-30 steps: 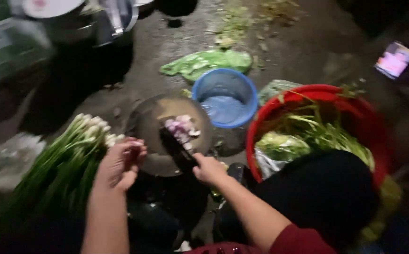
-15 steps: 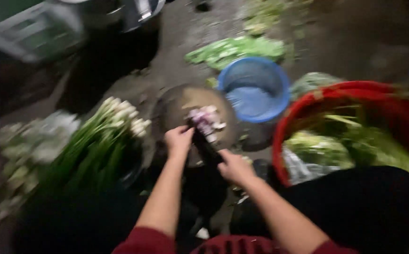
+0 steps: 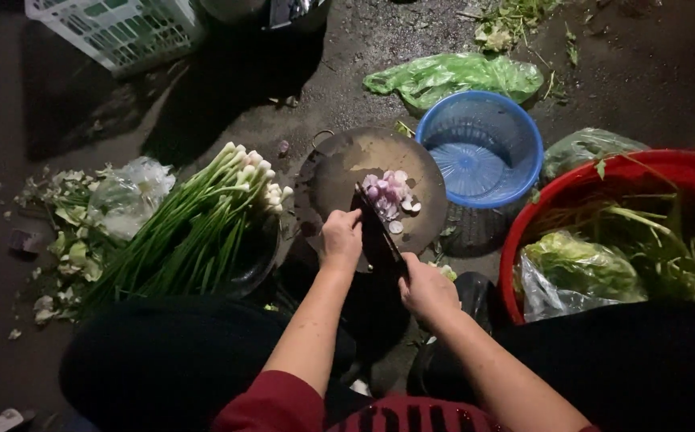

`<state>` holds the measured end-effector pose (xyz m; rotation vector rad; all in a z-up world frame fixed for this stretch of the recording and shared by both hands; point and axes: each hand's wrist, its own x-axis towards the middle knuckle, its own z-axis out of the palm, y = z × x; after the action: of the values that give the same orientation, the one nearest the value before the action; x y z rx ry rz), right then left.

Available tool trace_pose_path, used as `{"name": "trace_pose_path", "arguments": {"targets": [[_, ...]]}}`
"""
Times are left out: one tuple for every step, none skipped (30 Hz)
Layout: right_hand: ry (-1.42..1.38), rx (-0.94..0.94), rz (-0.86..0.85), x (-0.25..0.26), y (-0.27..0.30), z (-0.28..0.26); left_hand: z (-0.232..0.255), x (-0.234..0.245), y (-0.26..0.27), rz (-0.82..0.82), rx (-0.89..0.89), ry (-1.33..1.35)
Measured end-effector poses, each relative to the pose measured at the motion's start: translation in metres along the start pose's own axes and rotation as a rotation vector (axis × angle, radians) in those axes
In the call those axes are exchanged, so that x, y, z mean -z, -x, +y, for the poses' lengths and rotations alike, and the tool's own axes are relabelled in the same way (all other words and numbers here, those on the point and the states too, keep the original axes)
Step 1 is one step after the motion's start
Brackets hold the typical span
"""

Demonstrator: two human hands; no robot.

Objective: Chopping small red onions on a wooden cutting board using a large kitchen knife in a ground-level preparation area.

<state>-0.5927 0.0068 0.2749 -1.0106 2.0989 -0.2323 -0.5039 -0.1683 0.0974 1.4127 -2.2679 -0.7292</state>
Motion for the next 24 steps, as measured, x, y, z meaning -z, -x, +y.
{"name": "trace_pose_path", "arguments": {"targets": [[-0.001,0.000,0.001,-0.002,-0.001,0.001,-0.001,-0.005,-0.001,0.000,-0.001,0.000],[0.053,0.002,-0.010,-0.004,-0.002,0.002,-0.002,-0.011,-0.002,0.056,-0.011,0.048],[0.104,0.004,-0.020,-0.005,-0.004,0.002,-0.004,-0.015,-0.004,0.112,-0.024,0.095],[0.101,0.003,-0.017,-0.009,-0.007,0.002,-0.005,-0.016,-0.005,0.111,-0.028,0.094],[0.122,-0.005,-0.027,-0.012,-0.008,0.005,-0.004,-0.018,-0.003,0.086,0.005,0.067],[0.144,-0.013,-0.038,-0.014,-0.009,0.007,-0.003,-0.021,-0.001,0.061,0.039,0.039],[0.145,-0.018,-0.038,-0.012,-0.006,0.007,-0.002,-0.022,0.000,0.057,0.038,0.043],[0.165,-0.017,-0.046,-0.010,-0.004,0.007,-0.002,-0.023,0.002,-0.005,0.153,0.046],[0.181,-0.012,-0.053,-0.010,-0.002,0.006,-0.003,-0.022,0.002,-0.063,0.267,0.045],[0.180,-0.013,-0.051,-0.012,-0.003,0.008,0.016,-0.001,0.006,-0.063,0.264,0.044],[0.215,0.003,-0.032,-0.015,-0.003,0.011,0.035,0.020,0.012,-0.063,0.194,-0.021],[0.249,0.019,-0.013,-0.017,-0.004,0.014,0.054,0.041,0.017,-0.063,0.123,-0.086],[0.251,0.018,-0.015,-0.017,-0.002,0.014,0.063,0.048,0.017,-0.064,0.125,-0.084],[0.244,0.030,-0.001,-0.017,-0.001,0.015,0.072,0.055,0.016,-0.090,0.256,0.029],[0.236,0.044,0.012,-0.017,0.000,0.014,0.080,0.063,0.016,-0.114,0.387,0.143],[0.238,0.045,0.011,-0.018,-0.001,0.013,0.082,0.065,0.015,-0.113,0.390,0.144],[0.235,0.048,-0.004,-0.019,-0.003,0.012,0.085,0.067,0.014,-0.148,0.454,0.171],[0.233,0.051,-0.019,-0.020,-0.004,0.012,0.088,0.069,0.013,-0.183,0.519,0.200],[0.235,0.051,-0.019,-0.017,-0.007,0.009,0.085,0.065,0.013,-0.183,0.520,0.202],[0.186,0.046,-0.033,-0.014,-0.009,0.006,0.083,0.061,0.012,-0.150,0.468,0.171],[0.135,0.041,-0.043,-0.012,-0.011,0.002,0.081,0.057,0.011,-0.116,0.414,0.139],[0.136,0.041,-0.042,-0.010,-0.011,0.001,0.074,0.050,0.012,-0.116,0.413,0.140],[0.154,0.012,-0.068,-0.008,-0.011,0.000,0.067,0.043,0.013,-0.101,0.296,0.045],[0.173,-0.017,-0.094,-0.006,-0.011,-0.001,0.060,0.035,0.014,-0.086,0.179,-0.050]]}}
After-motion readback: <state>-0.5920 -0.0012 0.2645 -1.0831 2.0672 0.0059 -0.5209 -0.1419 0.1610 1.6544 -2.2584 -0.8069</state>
